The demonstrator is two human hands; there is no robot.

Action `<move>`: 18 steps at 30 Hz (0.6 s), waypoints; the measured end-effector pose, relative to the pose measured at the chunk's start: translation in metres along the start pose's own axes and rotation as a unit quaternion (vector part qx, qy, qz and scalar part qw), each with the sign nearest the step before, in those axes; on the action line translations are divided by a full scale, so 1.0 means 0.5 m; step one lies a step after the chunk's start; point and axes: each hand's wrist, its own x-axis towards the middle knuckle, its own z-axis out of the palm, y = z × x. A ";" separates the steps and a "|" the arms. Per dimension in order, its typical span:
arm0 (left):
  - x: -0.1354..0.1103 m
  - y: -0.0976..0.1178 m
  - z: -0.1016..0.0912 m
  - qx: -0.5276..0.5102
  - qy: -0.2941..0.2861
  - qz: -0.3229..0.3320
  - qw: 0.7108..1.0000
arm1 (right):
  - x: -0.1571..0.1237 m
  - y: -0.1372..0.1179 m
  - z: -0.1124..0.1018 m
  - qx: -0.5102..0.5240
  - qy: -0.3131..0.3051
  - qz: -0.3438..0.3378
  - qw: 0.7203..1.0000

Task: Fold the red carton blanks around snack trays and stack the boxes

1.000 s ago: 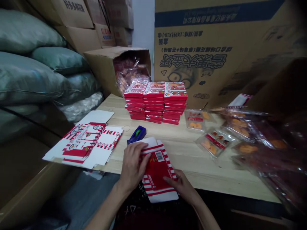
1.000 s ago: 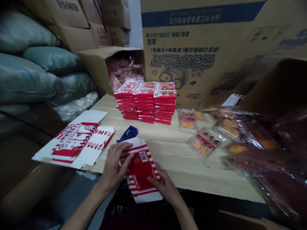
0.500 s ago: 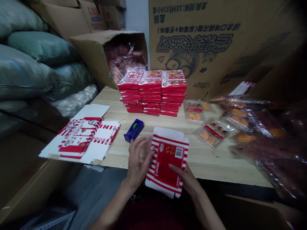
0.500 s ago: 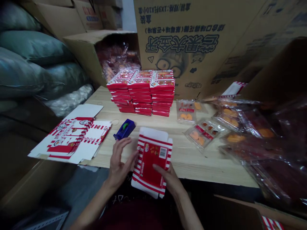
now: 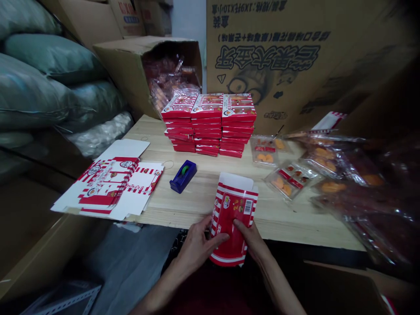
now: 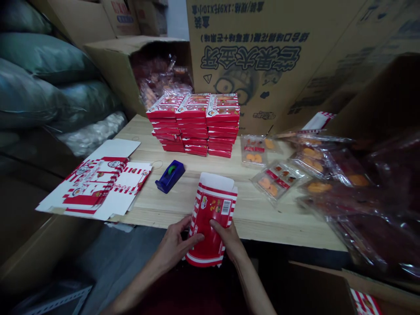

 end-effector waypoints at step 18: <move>0.020 -0.091 -0.022 -0.144 0.016 -0.069 0.987 | 0.042 -0.025 -0.048 0.057 -0.184 0.013 0.981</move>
